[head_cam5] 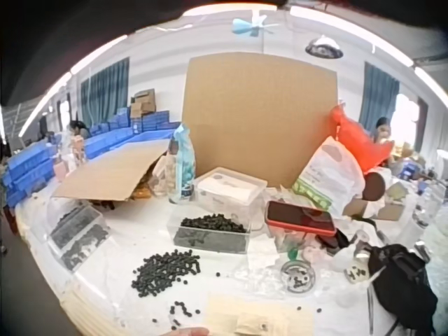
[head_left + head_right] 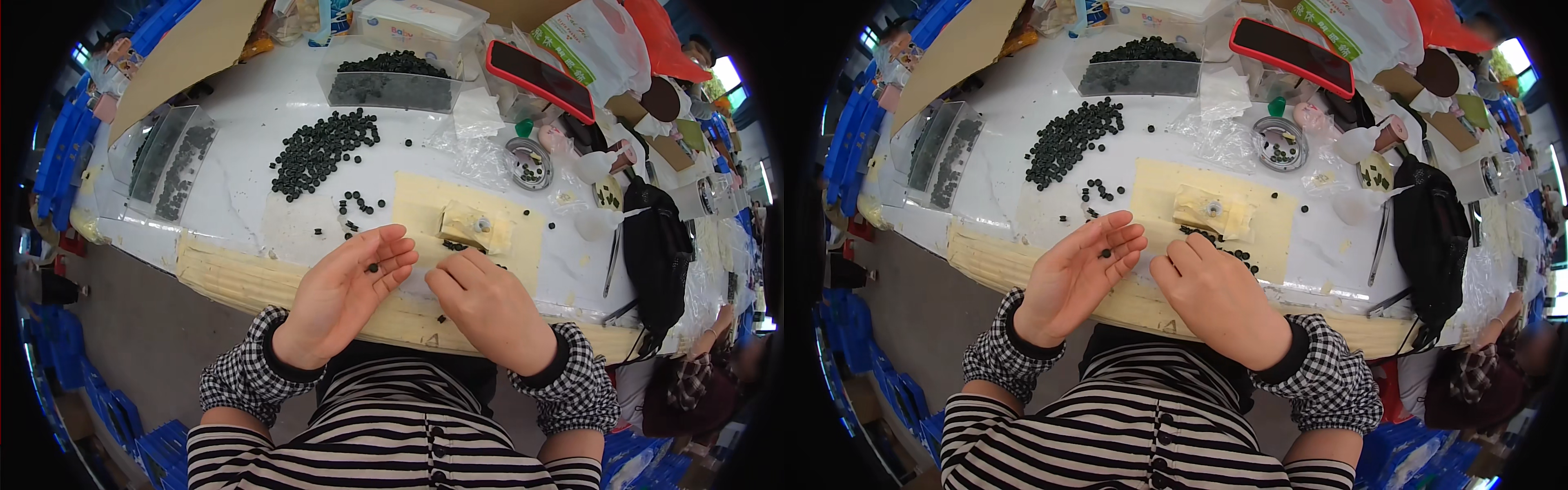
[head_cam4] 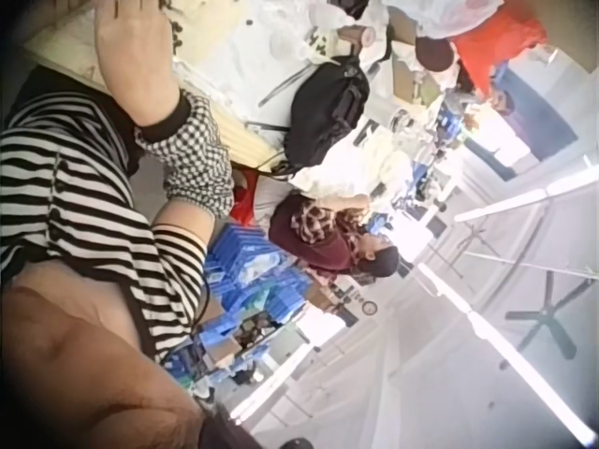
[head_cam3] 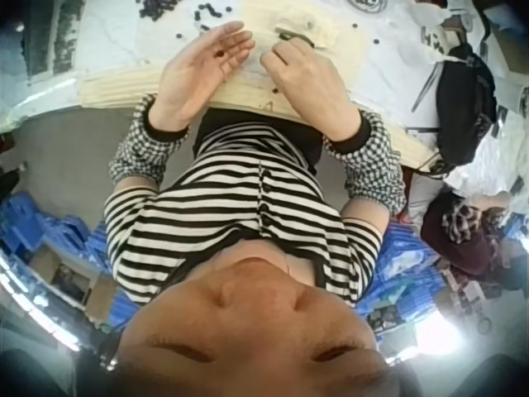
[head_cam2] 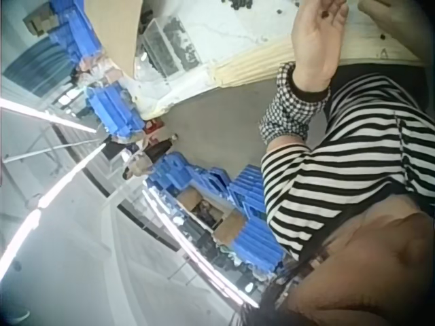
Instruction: Assemble small black plastic components on a workbench in a factory setting.
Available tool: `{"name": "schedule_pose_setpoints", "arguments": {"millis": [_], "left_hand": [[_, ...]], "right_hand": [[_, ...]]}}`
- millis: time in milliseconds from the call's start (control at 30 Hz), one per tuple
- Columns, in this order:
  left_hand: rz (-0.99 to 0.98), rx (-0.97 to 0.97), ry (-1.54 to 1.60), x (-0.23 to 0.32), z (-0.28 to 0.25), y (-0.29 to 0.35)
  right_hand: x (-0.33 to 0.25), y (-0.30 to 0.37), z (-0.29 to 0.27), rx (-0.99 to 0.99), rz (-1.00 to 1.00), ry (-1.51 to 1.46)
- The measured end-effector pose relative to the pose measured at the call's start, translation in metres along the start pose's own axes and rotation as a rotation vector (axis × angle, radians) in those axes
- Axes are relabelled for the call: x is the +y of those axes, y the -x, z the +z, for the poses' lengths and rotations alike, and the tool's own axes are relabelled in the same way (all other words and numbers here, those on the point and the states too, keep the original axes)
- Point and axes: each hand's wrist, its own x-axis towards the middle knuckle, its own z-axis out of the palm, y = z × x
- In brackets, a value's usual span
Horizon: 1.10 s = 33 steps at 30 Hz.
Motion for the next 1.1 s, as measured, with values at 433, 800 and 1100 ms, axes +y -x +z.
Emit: {"name": "schedule_pose_setpoints", "arguments": {"millis": [433, 800, 1100], "left_hand": [[-0.159, -0.127, 0.118, -0.017, 0.017, -0.014], [-0.042, -0.176, 0.083, -0.008, 0.012, -0.014], [-0.035, -0.009, 0.228, -0.001, -0.012, -0.009]], "right_hand": [[-0.002, -0.008, -0.025, 0.323, -0.002, -0.135], [-0.002, 0.007, -0.047, 0.352, 0.151, -0.153], [-0.009, 0.063, -0.005, 0.004, 0.147, 0.152]]}}
